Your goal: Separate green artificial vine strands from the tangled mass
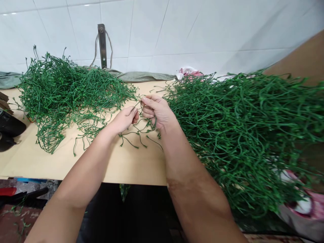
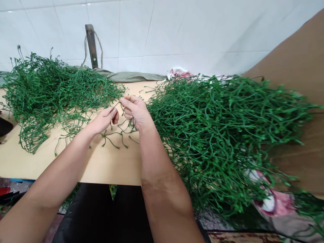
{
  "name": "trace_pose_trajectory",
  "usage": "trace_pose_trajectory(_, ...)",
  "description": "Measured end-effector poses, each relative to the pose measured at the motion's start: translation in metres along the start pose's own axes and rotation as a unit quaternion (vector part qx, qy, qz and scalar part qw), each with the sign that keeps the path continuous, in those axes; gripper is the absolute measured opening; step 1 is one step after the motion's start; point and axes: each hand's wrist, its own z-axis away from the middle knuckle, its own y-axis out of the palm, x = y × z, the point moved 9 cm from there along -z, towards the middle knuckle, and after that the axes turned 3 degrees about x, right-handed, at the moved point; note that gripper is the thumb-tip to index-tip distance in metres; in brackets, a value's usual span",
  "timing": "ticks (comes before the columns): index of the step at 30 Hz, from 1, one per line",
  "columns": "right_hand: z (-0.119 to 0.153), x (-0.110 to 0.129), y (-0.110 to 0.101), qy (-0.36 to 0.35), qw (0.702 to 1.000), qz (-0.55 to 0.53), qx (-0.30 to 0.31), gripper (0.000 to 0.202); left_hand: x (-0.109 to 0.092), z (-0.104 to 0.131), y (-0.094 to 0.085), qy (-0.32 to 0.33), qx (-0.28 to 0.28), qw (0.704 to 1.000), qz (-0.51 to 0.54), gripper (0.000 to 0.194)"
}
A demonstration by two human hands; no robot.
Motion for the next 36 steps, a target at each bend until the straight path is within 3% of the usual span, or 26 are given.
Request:
trace_pose_trajectory(5, 0.0, 0.0, 0.0, 0.009, 1.0, -0.024, -0.001, 0.028, 0.006, -0.004, 0.002, 0.026, 0.007, 0.998, -0.062, 0.03)
trace_pose_trajectory(10, 0.0, -0.006, 0.007, 0.03, 0.999, -0.042, 0.013, 0.023, 0.002, -0.004, -0.013, 0.08, -0.096, 0.987, -0.105, 0.029)
trace_pose_trajectory(17, 0.002, -0.007, 0.008, 0.05, 0.999, 0.005, 0.004, 0.021, 0.013, -0.006, -0.003, -0.014, -0.054, 0.998, 0.041, 0.025)
trace_pose_trajectory(24, 0.003, -0.008, 0.003, 0.068, 0.997, 0.012, -0.025, 0.019, 0.003, -0.002, -0.015, 0.01, -0.072, 0.995, 0.064, 0.039)
trace_pose_trajectory(28, 0.003, -0.01, 0.007, 0.072, 0.997, 0.04, -0.001, 0.024, 0.008, -0.001, -0.023, -0.007, -0.11, 0.992, 0.06, 0.051)
trace_pose_trajectory(31, 0.004, -0.009, 0.011, 0.064, 0.996, 0.064, 0.007, 0.026, 0.01, 0.0, -0.028, -0.011, -0.131, 0.989, 0.066, 0.047)
trace_pose_trajectory(36, 0.007, -0.005, 0.012, 0.053, 0.99, 0.128, -0.034, 0.024, 0.017, -0.003, -0.031, -0.032, -0.137, 0.989, 0.05, 0.037)
